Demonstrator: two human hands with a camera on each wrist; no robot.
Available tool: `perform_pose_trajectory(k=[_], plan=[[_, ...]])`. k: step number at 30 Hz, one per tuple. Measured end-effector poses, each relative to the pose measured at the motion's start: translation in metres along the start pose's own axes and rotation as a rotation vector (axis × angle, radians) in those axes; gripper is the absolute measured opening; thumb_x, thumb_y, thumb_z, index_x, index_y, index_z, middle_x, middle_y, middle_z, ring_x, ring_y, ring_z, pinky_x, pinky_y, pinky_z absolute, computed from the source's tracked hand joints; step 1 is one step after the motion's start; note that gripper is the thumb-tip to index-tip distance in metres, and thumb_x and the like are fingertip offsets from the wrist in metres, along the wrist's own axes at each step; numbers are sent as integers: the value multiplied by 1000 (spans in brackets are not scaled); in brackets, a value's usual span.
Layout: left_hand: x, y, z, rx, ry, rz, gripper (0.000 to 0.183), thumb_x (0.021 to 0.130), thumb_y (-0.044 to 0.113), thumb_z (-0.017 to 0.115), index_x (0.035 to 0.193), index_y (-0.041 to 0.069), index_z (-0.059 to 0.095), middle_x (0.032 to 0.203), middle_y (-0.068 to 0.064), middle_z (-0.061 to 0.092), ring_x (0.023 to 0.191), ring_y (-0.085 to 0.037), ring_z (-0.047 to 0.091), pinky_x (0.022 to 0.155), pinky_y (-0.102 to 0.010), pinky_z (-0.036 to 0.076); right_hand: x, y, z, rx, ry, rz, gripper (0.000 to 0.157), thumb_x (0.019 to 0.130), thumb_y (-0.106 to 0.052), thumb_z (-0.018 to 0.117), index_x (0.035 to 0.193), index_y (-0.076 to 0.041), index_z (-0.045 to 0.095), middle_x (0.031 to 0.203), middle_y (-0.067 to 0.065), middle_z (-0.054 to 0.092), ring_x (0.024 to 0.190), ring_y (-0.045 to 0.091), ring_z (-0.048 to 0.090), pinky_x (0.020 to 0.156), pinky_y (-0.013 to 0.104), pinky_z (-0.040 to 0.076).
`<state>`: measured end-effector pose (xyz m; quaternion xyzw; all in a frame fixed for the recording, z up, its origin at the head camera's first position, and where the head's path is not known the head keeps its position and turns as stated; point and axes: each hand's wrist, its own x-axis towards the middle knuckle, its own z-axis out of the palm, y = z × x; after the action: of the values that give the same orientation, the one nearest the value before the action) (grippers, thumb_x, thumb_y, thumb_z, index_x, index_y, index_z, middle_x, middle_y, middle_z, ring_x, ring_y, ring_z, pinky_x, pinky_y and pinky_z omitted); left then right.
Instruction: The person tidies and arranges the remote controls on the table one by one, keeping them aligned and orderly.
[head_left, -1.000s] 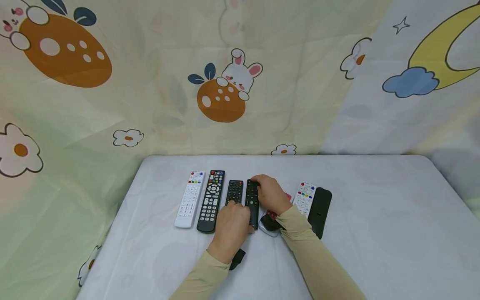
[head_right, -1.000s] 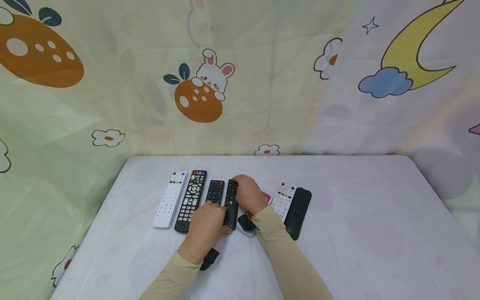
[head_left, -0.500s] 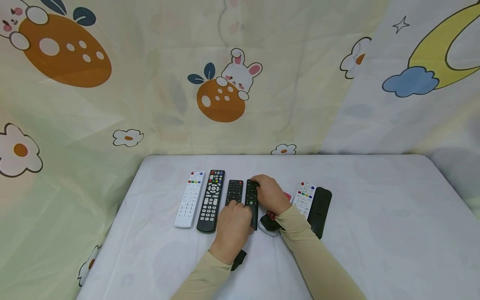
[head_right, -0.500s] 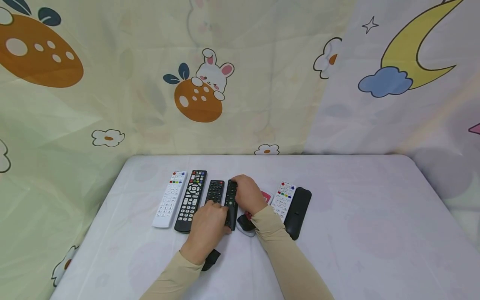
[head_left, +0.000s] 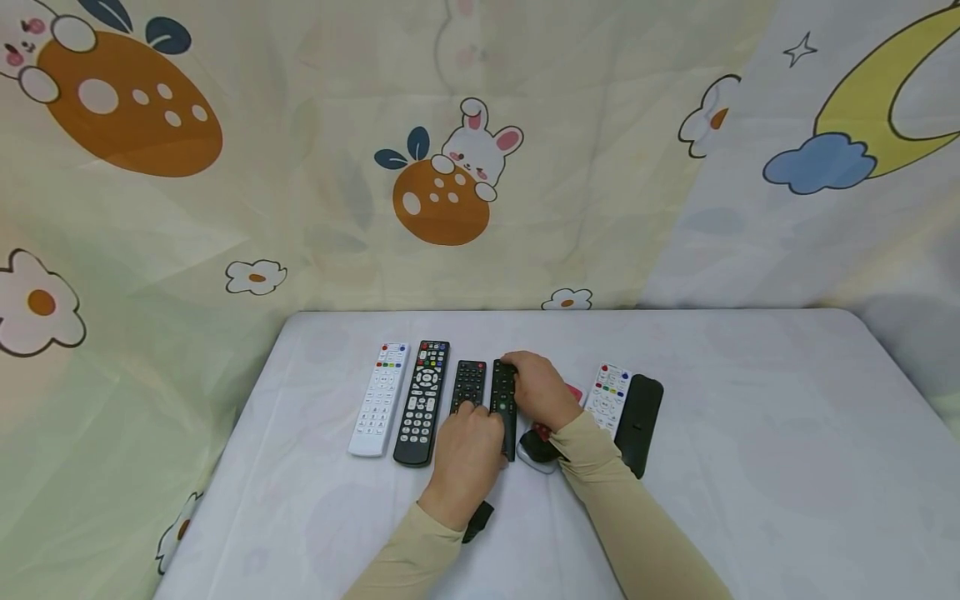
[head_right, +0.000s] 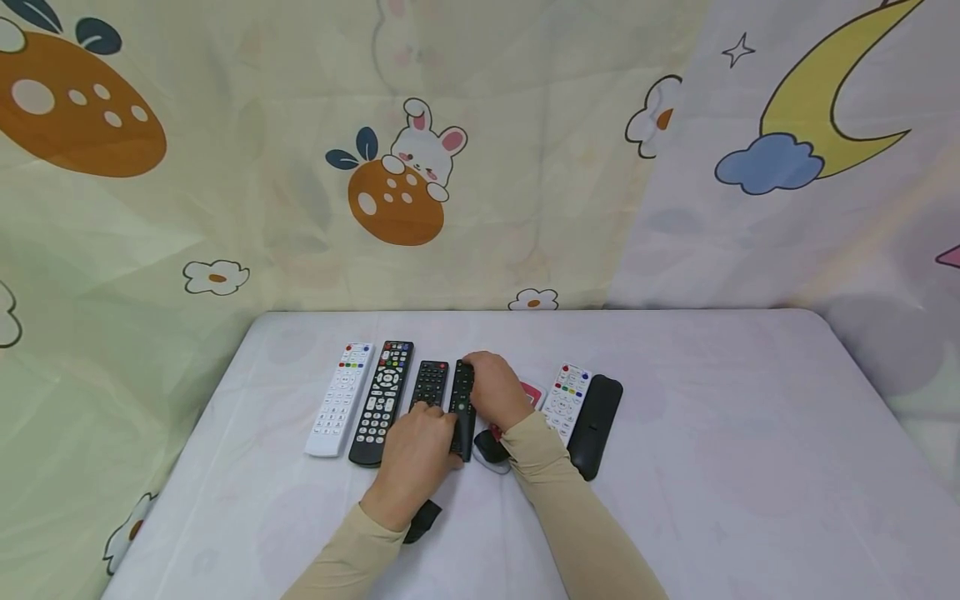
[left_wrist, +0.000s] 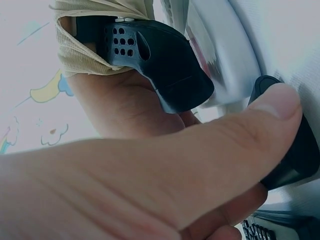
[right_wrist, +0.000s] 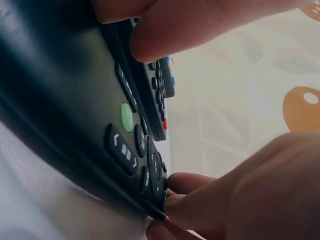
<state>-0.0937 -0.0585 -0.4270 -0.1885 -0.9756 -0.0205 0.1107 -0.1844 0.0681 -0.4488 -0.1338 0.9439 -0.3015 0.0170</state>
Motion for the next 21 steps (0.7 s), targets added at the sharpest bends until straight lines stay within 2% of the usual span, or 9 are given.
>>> perform_pose_trajectory(k=[12, 21], plan=[[2, 0, -4, -43, -30, 0, 44, 54, 30, 89, 86, 5, 73, 78, -7, 66, 74, -21, 53, 58, -33, 46, 1, 3, -12, -16, 25, -45, 34, 91, 5, 41, 119, -1, 59, 127, 14, 55, 121, 27, 48, 102, 39, 35], [0, -2, -6, -85, -55, -7, 45, 55, 31, 88, 89, 6, 73, 81, -6, 66, 76, -21, 53, 60, -32, 47, -4, -1, -19, -6, 48, -43, 32, 91, 4, 46, 119, -3, 60, 127, 12, 55, 122, 27, 47, 102, 39, 35]])
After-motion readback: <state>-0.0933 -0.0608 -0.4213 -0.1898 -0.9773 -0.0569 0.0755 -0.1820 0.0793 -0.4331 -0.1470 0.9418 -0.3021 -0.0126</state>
